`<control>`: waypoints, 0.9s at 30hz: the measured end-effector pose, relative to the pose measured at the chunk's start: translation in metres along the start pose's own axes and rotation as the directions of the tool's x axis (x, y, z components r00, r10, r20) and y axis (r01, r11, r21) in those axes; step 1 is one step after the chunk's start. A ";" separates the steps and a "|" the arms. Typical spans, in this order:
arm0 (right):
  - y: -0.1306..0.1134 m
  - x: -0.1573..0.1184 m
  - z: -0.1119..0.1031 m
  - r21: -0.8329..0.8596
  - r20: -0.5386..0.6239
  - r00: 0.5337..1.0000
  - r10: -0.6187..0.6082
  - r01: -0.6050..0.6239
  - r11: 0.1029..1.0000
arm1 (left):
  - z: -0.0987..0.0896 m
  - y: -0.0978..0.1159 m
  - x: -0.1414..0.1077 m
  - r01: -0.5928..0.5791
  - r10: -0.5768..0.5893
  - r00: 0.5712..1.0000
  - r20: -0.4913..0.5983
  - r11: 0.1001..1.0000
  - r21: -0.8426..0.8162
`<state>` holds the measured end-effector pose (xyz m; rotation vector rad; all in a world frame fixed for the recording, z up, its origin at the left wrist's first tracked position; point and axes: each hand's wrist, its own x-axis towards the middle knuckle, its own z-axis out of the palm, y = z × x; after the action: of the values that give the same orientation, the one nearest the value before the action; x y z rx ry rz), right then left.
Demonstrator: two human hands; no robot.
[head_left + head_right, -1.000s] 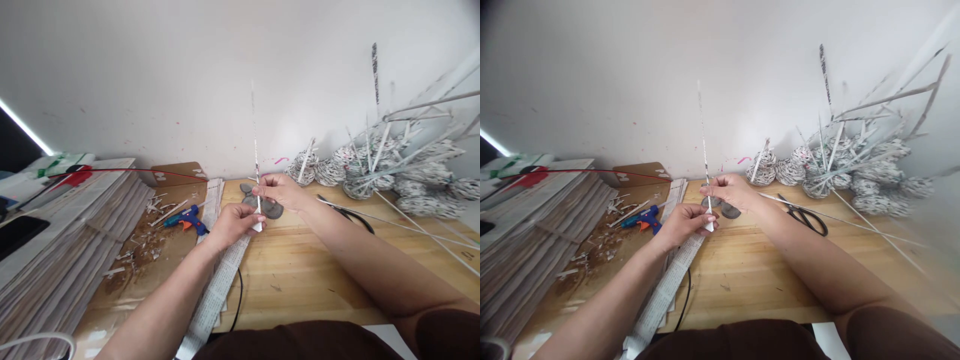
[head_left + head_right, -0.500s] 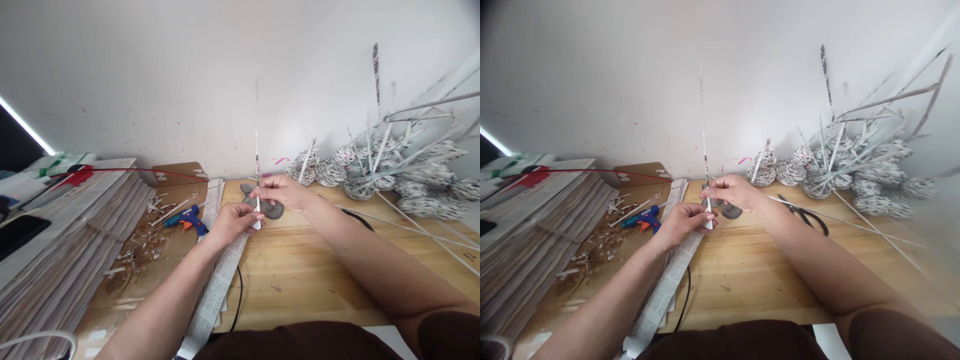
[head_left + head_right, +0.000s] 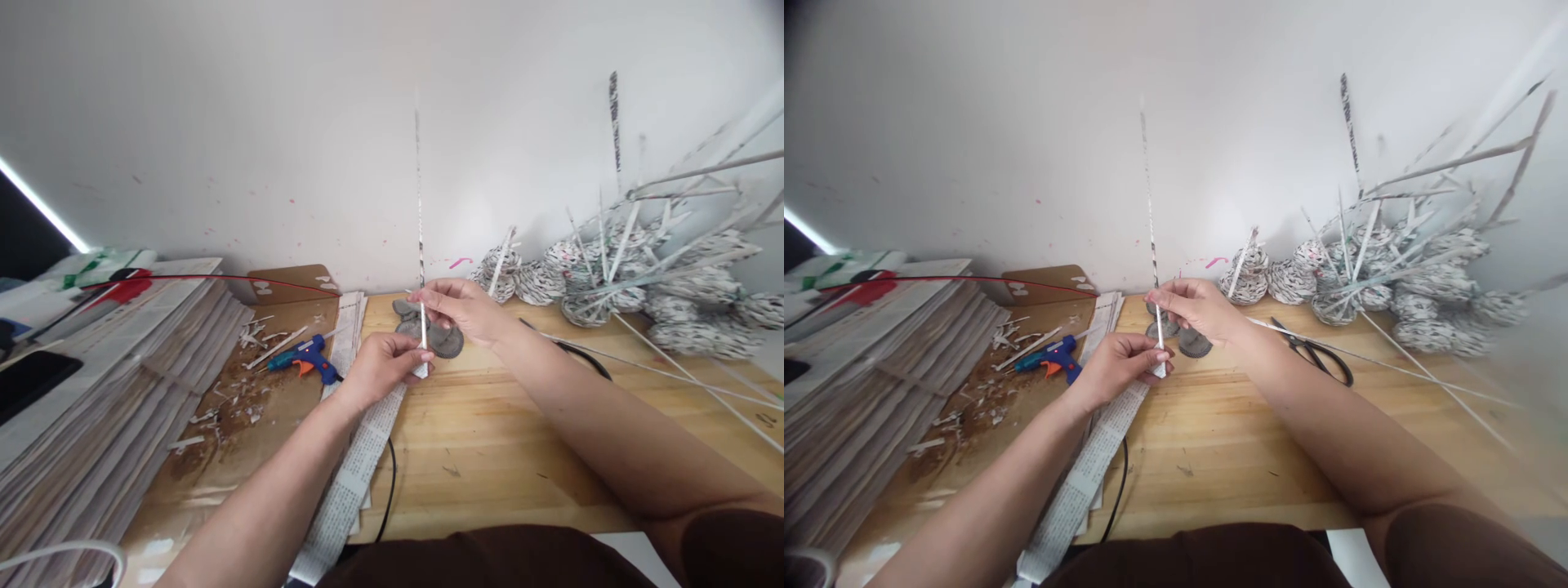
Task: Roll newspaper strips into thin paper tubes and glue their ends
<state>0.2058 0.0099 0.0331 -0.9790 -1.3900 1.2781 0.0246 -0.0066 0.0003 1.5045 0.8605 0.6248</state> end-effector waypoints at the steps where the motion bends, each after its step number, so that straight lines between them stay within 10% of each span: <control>1: 0.000 0.000 0.000 0.005 0.029 1.000 0.000 0.000 1.000 | 0.000 0.000 0.000 -0.003 0.003 1.000 0.001 1.000 0.003; 16: -0.011 -0.001 0.001 0.097 -0.230 0.972 -0.046 0.070 0.993 | 0.001 -0.002 0.000 -0.015 0.012 0.999 0.049 0.997 0.071; 27: -0.014 -0.003 -0.003 -0.062 -0.182 0.978 -0.106 0.096 0.993 | 0.001 0.000 -0.002 -0.049 0.044 0.998 0.044 0.991 0.125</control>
<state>0.2098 0.0061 0.0465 -1.0237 -1.3173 1.0522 0.0246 -0.0086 0.0006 1.6503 0.8480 0.5801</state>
